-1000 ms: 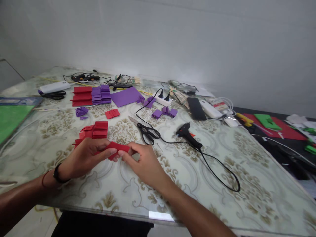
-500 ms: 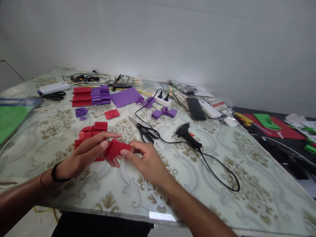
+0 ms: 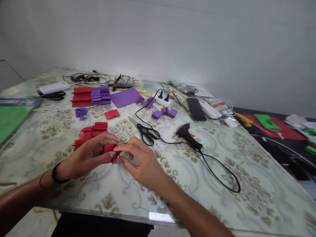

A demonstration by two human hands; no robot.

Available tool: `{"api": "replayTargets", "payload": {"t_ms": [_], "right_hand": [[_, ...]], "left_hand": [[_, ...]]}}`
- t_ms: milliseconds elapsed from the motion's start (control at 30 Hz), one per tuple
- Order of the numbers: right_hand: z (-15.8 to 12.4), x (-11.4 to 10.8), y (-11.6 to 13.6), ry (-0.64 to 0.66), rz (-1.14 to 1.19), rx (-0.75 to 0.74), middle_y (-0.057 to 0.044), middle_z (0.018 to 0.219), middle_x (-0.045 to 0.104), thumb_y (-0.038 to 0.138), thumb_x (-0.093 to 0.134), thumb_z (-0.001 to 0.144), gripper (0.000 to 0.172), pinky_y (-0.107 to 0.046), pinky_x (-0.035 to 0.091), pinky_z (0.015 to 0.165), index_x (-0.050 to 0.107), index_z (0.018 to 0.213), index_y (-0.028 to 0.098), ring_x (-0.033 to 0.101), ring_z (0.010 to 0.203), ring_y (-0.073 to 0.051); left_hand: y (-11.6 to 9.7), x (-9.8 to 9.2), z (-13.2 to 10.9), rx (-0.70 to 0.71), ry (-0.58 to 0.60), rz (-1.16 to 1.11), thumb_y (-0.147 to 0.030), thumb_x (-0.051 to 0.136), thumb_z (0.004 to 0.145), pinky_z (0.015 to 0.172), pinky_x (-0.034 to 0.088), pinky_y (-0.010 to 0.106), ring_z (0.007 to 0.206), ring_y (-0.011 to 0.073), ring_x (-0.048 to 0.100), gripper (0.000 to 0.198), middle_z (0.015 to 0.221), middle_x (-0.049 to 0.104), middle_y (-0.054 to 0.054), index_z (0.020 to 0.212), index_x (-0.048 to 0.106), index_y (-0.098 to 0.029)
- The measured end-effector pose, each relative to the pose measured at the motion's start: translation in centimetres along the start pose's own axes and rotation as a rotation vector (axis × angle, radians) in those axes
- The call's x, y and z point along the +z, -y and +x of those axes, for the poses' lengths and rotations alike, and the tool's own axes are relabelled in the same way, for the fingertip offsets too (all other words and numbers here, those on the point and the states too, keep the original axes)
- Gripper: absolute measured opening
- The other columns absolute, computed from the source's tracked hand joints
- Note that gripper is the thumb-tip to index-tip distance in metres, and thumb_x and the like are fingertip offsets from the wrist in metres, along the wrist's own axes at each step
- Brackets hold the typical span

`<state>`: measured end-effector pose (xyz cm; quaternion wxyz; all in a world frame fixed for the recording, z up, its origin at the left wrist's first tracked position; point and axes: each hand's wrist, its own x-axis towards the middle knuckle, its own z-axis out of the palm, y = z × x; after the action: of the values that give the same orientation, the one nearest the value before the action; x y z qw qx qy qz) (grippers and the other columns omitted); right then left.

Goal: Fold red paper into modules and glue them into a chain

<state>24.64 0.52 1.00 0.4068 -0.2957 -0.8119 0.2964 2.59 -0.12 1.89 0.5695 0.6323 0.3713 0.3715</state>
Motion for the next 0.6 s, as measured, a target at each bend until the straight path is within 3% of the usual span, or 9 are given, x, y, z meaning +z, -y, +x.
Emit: {"api": "replayTargets", "payload": {"t_ms": [167,300,400,533,600], "right_hand": [[0.10,0.03,0.27,0.011,-0.008,0.000,-0.002,0.093,0.061,0.006,0.063,0.088,0.023,-0.033,0.050,0.077,0.063,0.102,0.024,0.058,0.081,-0.018],[0.07,0.03,0.50,0.033,-0.043,0.057,-0.003,0.095,0.065,0.017,0.072,0.088,0.027,-0.034,0.051,0.075,0.063,0.112,0.025,0.058,0.077,-0.018],[0.03,0.19,0.52,0.058,-0.046,0.060,0.000,0.086,0.063,0.023,0.073,0.093,0.027,-0.031,0.052,0.072,0.066,0.119,0.026,0.058,0.072,-0.016],[0.08,0.34,0.47,0.045,-0.032,0.028,0.000,0.081,0.062,0.019,0.065,0.097,0.008,-0.030,0.051,0.072,0.067,0.103,0.023,0.059,0.071,-0.016],[0.09,0.30,0.46,0.035,-0.036,0.039,-0.001,0.083,0.063,0.015,0.063,0.096,0.008,-0.031,0.052,0.073,0.065,0.097,0.023,0.060,0.072,-0.016]], "left_hand": [[0.11,-0.11,0.01,0.002,-0.057,0.071,-0.024,0.064,0.096,0.070,0.053,0.026,0.081,0.0142,0.064,0.017,0.094,0.068,0.002,0.111,0.061,-0.019],[0.45,-0.19,-0.02,0.017,-0.089,0.103,-0.024,0.067,0.095,0.073,0.054,0.027,0.085,0.0161,0.066,0.016,0.094,0.067,0.002,0.108,0.059,-0.019],[0.77,-0.15,-0.11,0.026,-0.062,0.106,-0.023,0.067,0.095,0.077,0.056,0.028,0.090,0.0173,0.068,0.016,0.098,0.067,0.003,0.107,0.057,-0.020],[0.59,-0.15,-0.20,0.043,-0.078,0.140,-0.020,0.065,0.095,0.076,0.055,0.028,0.090,0.0170,0.067,0.014,0.099,0.066,0.003,0.108,0.058,-0.020],[0.18,-0.26,-0.13,0.071,-0.089,0.161,-0.019,0.064,0.094,0.076,0.053,0.027,0.089,0.0168,0.065,0.014,0.100,0.068,0.004,0.108,0.062,-0.019]]}}
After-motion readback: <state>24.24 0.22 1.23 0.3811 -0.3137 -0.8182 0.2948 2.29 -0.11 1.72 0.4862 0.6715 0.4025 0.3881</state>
